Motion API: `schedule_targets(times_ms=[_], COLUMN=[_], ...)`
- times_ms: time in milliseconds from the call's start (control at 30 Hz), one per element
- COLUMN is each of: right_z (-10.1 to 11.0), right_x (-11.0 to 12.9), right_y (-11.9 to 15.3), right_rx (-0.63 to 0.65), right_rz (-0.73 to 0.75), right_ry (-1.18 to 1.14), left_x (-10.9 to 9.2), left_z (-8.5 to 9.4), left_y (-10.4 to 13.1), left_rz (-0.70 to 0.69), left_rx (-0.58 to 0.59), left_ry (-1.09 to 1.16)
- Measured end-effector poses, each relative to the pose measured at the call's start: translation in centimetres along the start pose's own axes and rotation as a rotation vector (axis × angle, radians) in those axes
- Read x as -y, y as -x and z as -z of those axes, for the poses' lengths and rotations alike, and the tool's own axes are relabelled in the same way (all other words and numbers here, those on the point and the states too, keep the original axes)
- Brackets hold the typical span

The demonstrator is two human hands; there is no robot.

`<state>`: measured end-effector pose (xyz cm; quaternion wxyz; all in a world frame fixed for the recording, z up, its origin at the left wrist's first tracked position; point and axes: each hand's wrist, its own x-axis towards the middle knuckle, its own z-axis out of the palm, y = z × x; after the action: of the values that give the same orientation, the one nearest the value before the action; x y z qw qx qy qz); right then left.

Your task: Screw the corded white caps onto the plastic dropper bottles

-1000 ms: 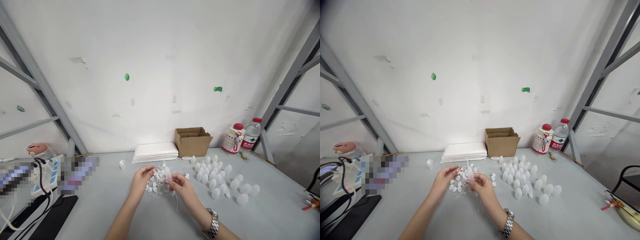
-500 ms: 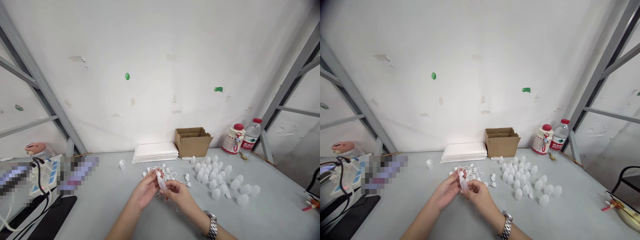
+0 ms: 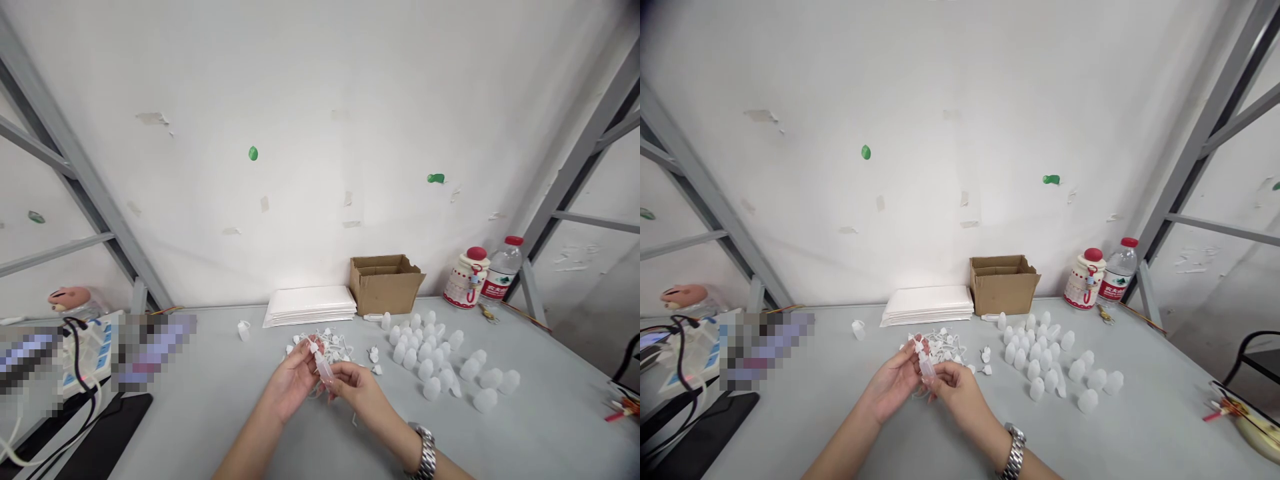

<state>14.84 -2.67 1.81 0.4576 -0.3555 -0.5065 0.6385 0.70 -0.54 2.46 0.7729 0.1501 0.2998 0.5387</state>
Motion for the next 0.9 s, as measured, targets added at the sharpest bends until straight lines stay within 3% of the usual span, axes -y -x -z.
schedule_targets(times_ms=[133,433,667,767,900], right_z=[-0.03,0.27,0.52,0.48,0.51], right_x=[-0.01,-0.38,-0.40,-0.25,-0.04], right_y=[-0.04,-0.34,-0.26,-0.03,0.10], right_rx=[-0.008,-0.150,-0.198,-0.151,0.016], right_rz=[-0.010,-0.024,0.031,0.024,-0.092], right_ry=[0.002,0.002,0.078,0.028,-0.274], left_x=[-0.05,-0.38,-0.32,-0.51,-0.53], left_z=[0.05,-0.58,-0.58,-0.45,-0.53], left_y=[0.09,0.64,0.75,0.73,0.75], left_rz=[-0.016,-0.191,-0.204,-0.197,-0.235], left_rx=[0.035,0.023,0.013,0.052,0.095], left_ry=[-0.087,-0.370,-0.441,-0.456,-0.474])
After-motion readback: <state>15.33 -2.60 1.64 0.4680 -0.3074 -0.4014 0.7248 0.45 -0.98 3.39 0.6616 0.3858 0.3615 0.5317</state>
